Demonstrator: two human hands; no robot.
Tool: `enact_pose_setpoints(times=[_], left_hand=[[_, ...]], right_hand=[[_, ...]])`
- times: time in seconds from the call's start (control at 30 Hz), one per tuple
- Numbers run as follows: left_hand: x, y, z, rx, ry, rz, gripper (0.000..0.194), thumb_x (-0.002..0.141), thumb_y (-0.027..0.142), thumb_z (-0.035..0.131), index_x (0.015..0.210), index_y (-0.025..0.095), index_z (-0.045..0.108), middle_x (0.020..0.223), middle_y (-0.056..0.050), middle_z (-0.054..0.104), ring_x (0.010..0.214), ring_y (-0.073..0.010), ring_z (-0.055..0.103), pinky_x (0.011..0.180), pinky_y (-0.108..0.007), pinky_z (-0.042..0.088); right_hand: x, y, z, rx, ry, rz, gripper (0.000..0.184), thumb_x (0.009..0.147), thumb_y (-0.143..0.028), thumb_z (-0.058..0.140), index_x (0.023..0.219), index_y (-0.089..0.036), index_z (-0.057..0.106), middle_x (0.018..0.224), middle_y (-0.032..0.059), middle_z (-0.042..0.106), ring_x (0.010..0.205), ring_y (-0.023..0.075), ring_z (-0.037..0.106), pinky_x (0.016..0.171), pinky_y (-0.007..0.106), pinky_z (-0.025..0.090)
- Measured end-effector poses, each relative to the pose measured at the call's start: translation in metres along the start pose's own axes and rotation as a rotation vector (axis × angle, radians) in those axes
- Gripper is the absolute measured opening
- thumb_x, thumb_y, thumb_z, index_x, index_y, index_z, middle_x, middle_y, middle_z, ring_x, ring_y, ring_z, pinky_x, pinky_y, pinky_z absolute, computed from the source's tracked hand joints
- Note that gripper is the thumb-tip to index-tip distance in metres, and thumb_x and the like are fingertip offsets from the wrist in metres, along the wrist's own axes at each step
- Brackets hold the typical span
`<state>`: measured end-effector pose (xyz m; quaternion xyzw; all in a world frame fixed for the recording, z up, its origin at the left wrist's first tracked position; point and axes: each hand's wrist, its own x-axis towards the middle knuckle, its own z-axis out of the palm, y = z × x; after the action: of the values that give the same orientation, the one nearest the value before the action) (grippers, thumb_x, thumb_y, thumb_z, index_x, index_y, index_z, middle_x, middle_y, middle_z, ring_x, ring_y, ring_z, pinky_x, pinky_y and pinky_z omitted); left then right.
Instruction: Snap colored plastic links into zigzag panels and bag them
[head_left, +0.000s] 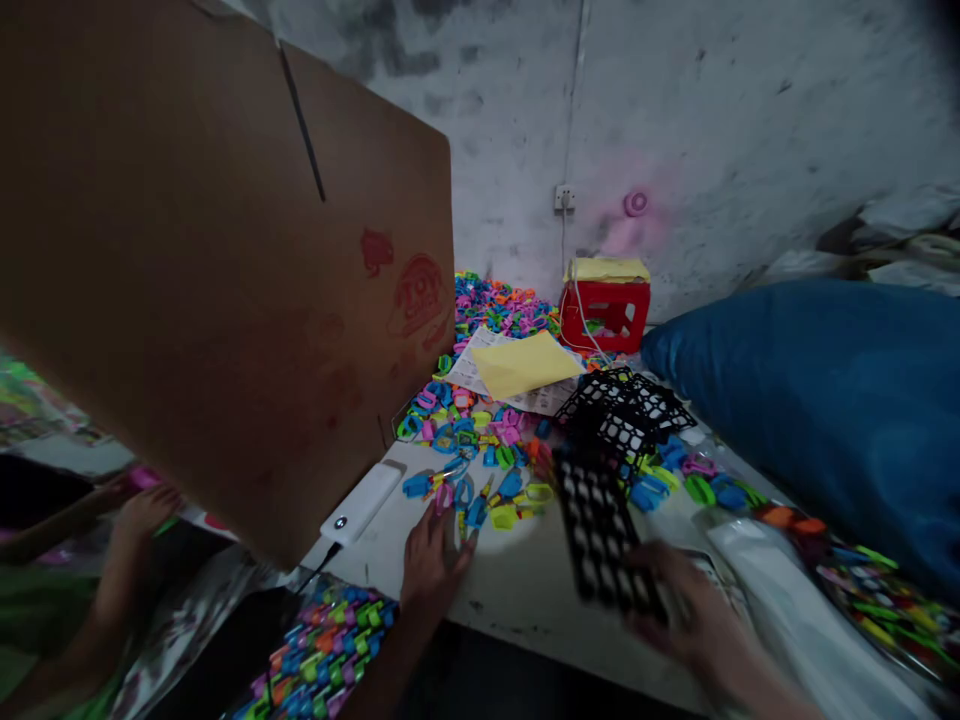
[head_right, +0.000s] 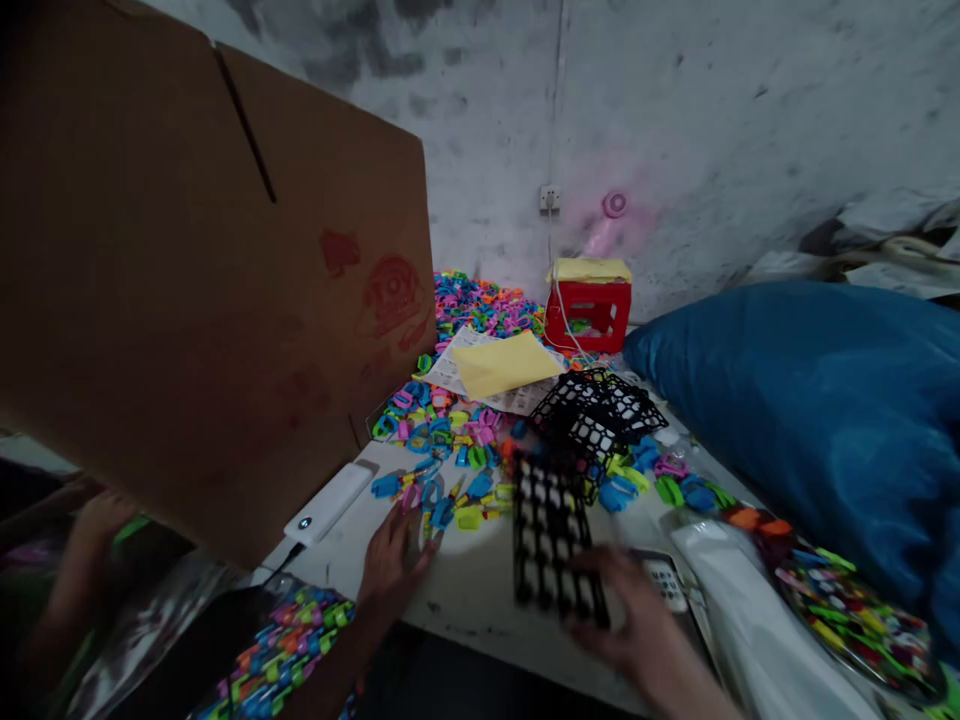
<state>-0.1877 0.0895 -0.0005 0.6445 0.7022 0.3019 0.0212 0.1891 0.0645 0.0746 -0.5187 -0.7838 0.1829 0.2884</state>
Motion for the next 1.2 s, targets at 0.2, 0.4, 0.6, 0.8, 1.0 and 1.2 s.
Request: enact_pose_setpoints(times=[0.2, 0.4, 0.6, 0.8, 1.0, 1.2], left_hand=[[0.000, 0.003, -0.002, -0.006, -0.020, -0.003, 0.055, 0.082, 0.043, 0.058, 0.132, 0.021, 0.050, 0.149, -0.011, 0.036, 0.134, -0.0331, 0.038, 0.111, -0.049, 0.032], [-0.004, 0.007, -0.003, 0.018, -0.014, 0.026, 0.056, 0.084, 0.042, 0.058, 0.133, 0.015, 0.052, 0.151, -0.014, 0.033, 0.136, -0.0350, 0.034, 0.112, -0.048, 0.030], [-0.006, 0.011, -0.009, -0.015, 0.002, 0.036, 0.049, 0.086, 0.036, 0.056, 0.133, 0.021, 0.052, 0.151, -0.013, 0.034, 0.136, -0.0330, 0.034, 0.112, -0.053, 0.026], [0.014, 0.032, -0.012, 0.008, -0.045, 0.021, 0.027, 0.084, 0.037, 0.060, 0.107, 0.024, 0.068, 0.145, -0.008, 0.043, 0.138, -0.0319, 0.030, 0.113, -0.060, 0.012], [0.039, 0.041, -0.004, 0.022, -0.098, -0.042, 0.015, 0.082, 0.022, 0.059, 0.077, 0.022, 0.073, 0.130, -0.008, 0.059, 0.130, -0.0329, 0.040, 0.110, -0.062, 0.021], [0.038, 0.049, -0.003, 0.080, -0.107, -0.006, 0.020, 0.084, 0.037, 0.061, 0.079, 0.021, 0.072, 0.135, -0.009, 0.054, 0.134, -0.0348, 0.035, 0.112, -0.061, 0.015]], right_hand=[[-0.080, -0.007, 0.093, -0.198, -0.225, -0.033, 0.049, 0.064, -0.036, 0.076, 0.113, -0.034, 0.068, 0.109, 0.0041, 0.071, 0.096, 0.0271, 0.067, 0.080, 0.035, 0.055], [-0.071, -0.013, 0.106, -0.328, 0.012, 0.018, 0.048, 0.077, -0.045, 0.067, 0.123, -0.031, 0.062, 0.121, 0.0065, 0.066, 0.103, 0.0297, 0.064, 0.083, 0.043, 0.052], [-0.064, -0.013, 0.108, -0.323, 0.123, -0.006, 0.050, 0.083, -0.051, 0.059, 0.128, -0.029, 0.056, 0.123, 0.0082, 0.063, 0.107, 0.0292, 0.062, 0.084, 0.044, 0.051], [-0.072, 0.004, 0.122, -0.317, 0.139, -0.071, 0.037, 0.089, -0.048, 0.053, 0.119, -0.028, 0.062, 0.118, 0.0079, 0.066, 0.104, 0.0270, 0.064, 0.083, 0.042, 0.053], [-0.086, 0.000, 0.120, -0.345, 0.098, -0.118, 0.043, 0.087, -0.046, 0.058, 0.126, -0.030, 0.057, 0.120, 0.0057, 0.066, 0.106, 0.0255, 0.064, 0.084, 0.038, 0.054], [-0.090, -0.012, 0.120, -0.344, 0.128, -0.089, 0.044, 0.083, -0.035, 0.061, 0.127, -0.029, 0.057, 0.120, 0.0053, 0.066, 0.106, 0.0263, 0.063, 0.086, 0.041, 0.052]])
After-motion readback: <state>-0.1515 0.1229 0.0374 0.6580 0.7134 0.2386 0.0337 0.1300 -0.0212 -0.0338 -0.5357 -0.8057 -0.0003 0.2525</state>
